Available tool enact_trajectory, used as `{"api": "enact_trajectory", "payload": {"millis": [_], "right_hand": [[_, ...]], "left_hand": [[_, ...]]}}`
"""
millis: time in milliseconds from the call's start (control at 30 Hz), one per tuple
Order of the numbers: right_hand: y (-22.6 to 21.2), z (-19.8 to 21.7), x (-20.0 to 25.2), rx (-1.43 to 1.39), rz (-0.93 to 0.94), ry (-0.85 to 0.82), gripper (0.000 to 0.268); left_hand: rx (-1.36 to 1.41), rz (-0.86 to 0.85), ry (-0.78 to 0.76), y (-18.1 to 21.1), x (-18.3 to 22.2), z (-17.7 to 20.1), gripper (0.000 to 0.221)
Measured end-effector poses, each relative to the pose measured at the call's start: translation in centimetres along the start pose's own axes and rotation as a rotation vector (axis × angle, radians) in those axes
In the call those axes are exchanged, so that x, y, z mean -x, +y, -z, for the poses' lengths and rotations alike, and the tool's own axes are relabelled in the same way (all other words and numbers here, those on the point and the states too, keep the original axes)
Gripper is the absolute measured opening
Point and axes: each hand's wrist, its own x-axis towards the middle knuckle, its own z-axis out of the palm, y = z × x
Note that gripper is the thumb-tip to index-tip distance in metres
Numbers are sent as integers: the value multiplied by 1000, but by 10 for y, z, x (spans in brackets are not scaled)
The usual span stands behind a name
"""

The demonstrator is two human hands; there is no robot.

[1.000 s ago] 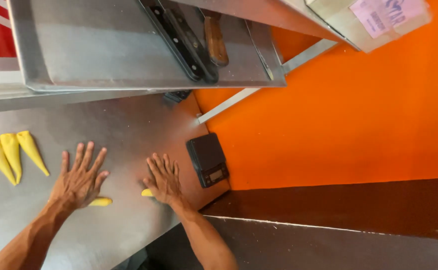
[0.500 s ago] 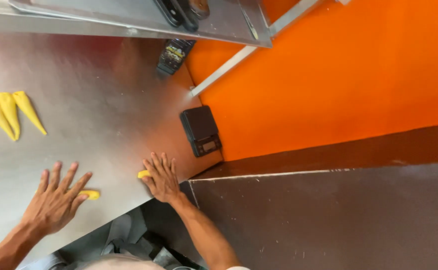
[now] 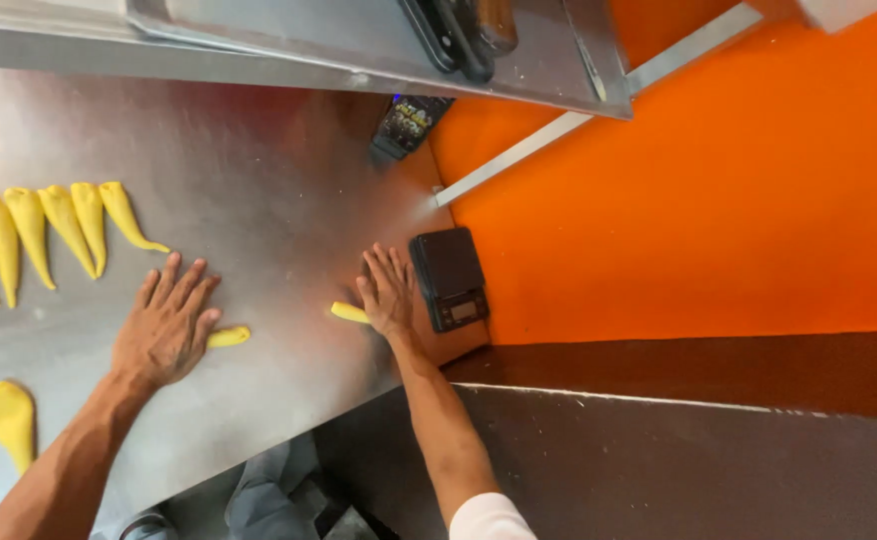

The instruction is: Shaping and arranging small pieces of yellow dough on a stainless steel table in a bakery.

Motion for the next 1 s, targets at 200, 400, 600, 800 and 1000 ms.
{"api": "enact_trajectory", "payload": {"millis": [200,400,600,800,1000], "right_hand": [[-38,0,83,69,-190,-221,77],[-88,58,95,72,-326,-471,81],[-74,35,131,-73,-21,55,48],[-49,34,120,-34,60,4,47],[-56,26,99,-22,82,-211,49]], "left_hand": [[-47,-86,40,26,94,23,55],[598,355,-270,-2,57,103,46],[438,412,10,-45,24,124,26],[244,314,-106,-31,-6,89,33],[-204,161,-189,-63,-50,17,29]]}}
